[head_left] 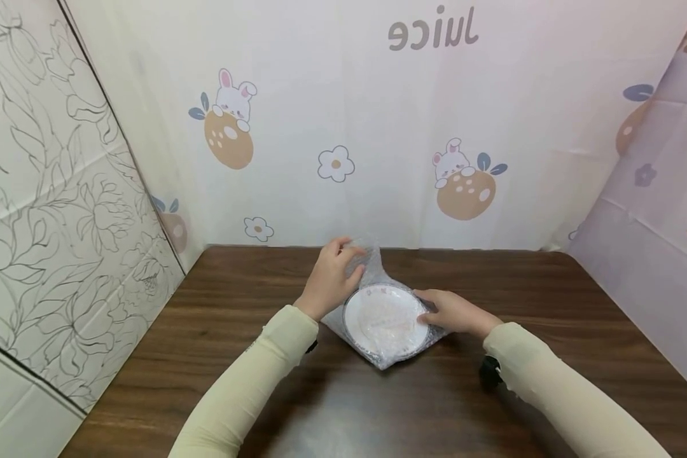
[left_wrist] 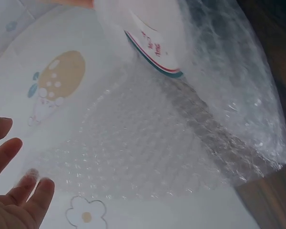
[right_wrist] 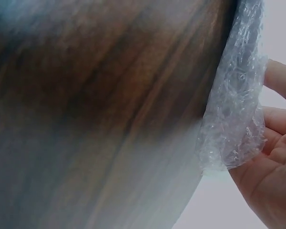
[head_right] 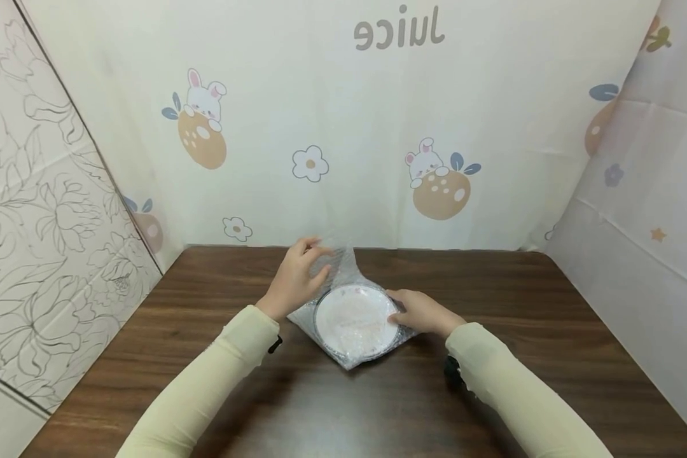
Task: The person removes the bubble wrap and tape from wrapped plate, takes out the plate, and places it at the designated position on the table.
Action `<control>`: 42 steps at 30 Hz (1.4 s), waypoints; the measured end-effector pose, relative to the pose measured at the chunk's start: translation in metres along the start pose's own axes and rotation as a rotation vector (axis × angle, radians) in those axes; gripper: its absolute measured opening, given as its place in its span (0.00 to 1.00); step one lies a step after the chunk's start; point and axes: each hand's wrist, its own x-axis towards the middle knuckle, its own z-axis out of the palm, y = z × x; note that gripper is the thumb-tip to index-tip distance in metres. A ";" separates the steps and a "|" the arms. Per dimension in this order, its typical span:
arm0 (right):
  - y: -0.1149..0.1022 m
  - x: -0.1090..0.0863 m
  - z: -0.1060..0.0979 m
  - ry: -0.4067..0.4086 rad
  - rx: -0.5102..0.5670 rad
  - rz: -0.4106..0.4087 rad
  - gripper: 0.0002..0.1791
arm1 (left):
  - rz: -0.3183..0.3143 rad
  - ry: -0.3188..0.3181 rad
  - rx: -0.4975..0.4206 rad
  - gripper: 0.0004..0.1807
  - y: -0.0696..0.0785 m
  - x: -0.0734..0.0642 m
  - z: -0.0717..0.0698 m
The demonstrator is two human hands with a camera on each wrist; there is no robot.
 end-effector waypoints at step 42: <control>0.003 0.002 -0.001 -0.015 0.014 0.012 0.37 | -0.258 -0.310 0.090 0.40 -0.027 0.003 0.014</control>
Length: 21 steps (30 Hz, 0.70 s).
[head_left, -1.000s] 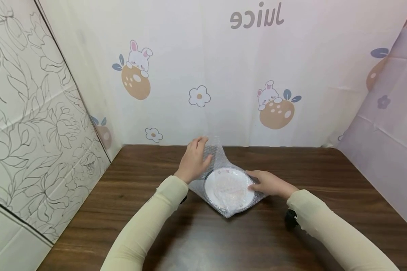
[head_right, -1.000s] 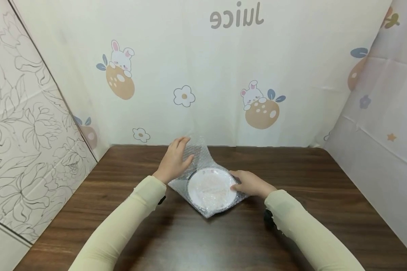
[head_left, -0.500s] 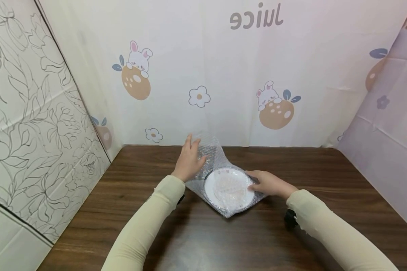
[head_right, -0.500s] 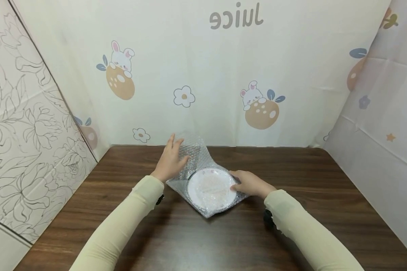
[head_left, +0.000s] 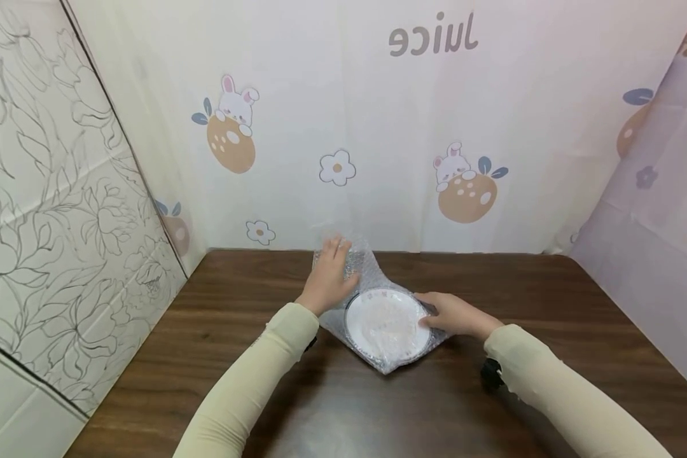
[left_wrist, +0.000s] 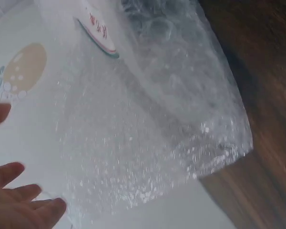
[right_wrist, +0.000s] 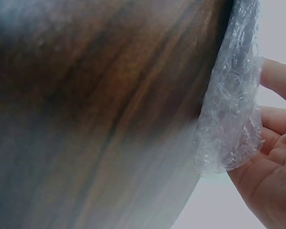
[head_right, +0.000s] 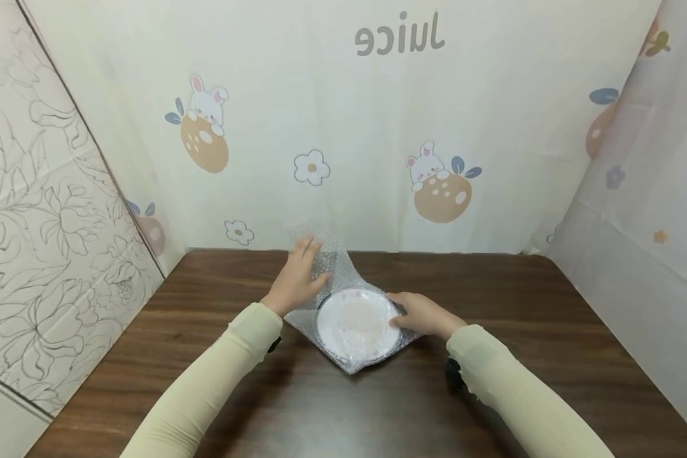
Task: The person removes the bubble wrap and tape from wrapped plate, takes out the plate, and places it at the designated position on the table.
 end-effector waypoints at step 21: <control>-0.004 0.002 0.001 0.008 -0.024 -0.015 0.36 | -0.247 -0.515 -0.039 0.52 -0.022 0.022 0.027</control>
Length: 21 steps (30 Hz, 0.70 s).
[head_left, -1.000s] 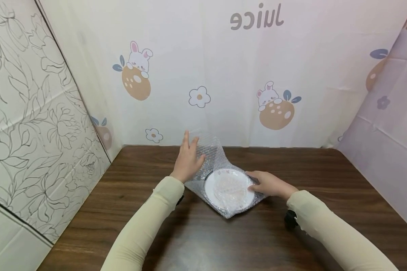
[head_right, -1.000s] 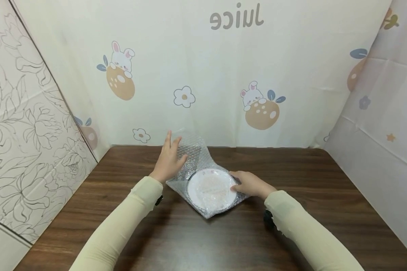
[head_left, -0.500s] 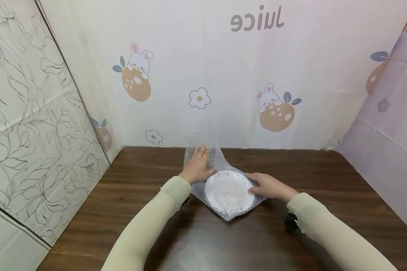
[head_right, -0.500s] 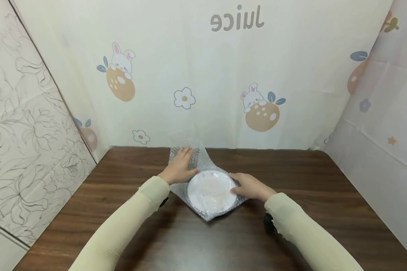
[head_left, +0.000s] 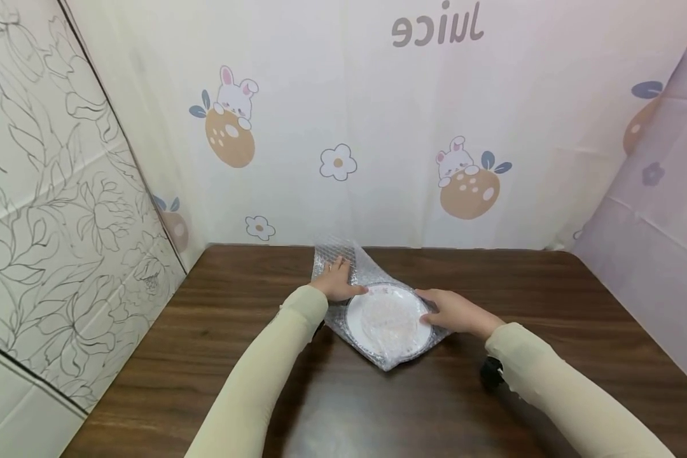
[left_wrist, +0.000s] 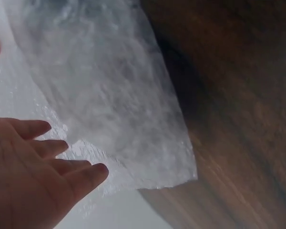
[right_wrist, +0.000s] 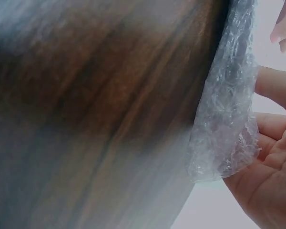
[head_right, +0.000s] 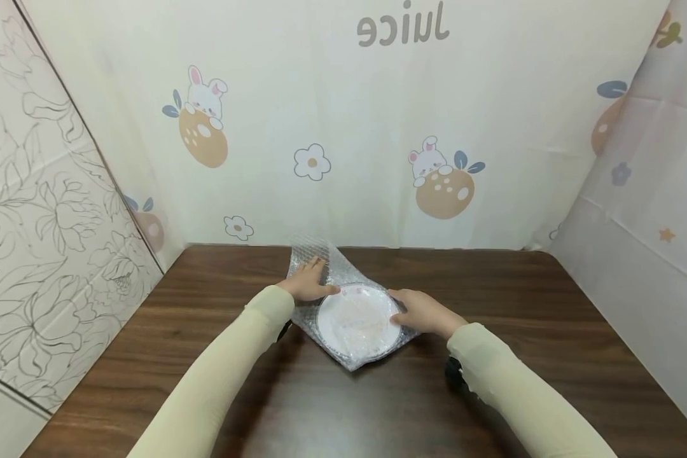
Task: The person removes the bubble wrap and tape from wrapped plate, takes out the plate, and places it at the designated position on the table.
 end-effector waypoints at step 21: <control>0.001 0.000 -0.002 -0.021 0.010 0.022 0.36 | -0.032 -0.021 -0.047 0.51 -0.010 0.005 0.009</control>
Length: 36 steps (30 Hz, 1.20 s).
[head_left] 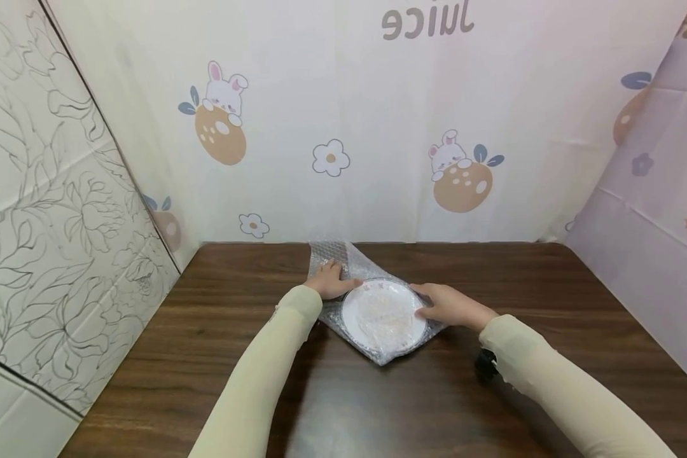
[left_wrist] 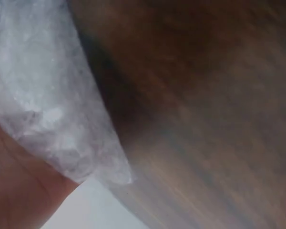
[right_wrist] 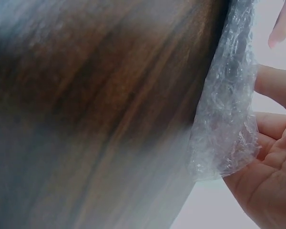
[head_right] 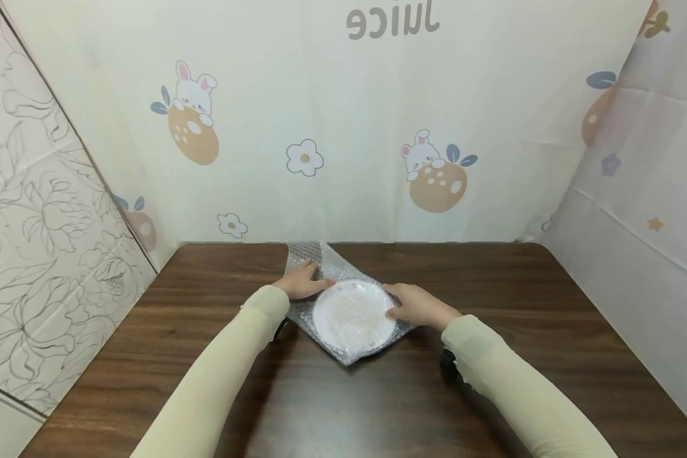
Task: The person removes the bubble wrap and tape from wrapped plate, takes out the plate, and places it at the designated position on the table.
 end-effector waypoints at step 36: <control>-0.001 0.003 -0.002 -0.009 -0.025 0.007 0.36 | 0.226 0.262 0.227 0.55 0.039 -0.081 0.031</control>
